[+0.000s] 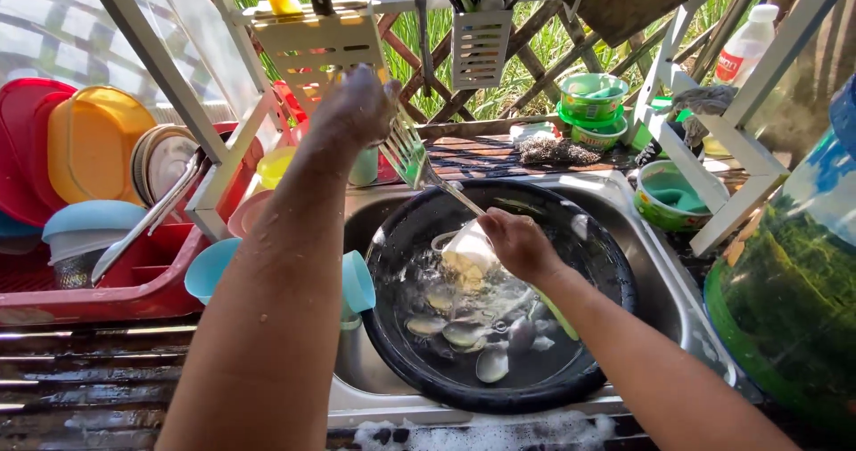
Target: Washing dishes, cups, and utensils in an outdoor sink and placing them in a rack.
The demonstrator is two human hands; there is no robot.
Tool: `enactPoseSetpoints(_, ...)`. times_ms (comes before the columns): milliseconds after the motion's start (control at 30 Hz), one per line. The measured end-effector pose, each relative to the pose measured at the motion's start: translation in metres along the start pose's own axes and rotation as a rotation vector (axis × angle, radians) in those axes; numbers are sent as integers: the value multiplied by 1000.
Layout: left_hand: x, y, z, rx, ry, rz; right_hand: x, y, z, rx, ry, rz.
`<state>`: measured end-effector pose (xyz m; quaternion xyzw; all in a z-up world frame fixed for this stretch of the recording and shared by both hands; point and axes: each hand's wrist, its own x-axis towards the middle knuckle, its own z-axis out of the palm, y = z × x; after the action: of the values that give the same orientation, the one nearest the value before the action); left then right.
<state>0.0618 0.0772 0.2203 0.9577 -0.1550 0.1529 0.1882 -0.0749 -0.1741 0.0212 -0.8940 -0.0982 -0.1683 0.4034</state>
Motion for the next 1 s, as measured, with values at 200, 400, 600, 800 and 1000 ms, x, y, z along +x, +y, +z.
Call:
enactPoseSetpoints(200, -20, -84, 198, 93, -206, -64, 30, 45, -76, -156, -571, 413)
enactPoseSetpoints(400, -177, -64, 293, -139, -182, -372, -3, 58, -64, -584, -1074, 630)
enactPoseSetpoints(600, -177, -62, 295, -229, -289, -684, -21, 34, -40, -672, -569, 442)
enactPoseSetpoints(800, -77, -33, 152, -581, 16, -445, 18, 61, -63, -298, -509, 414)
enactPoseSetpoints(1000, -53, -8, 13, -432, 416, -126, 48, -12, -75, 513, -740, 329)
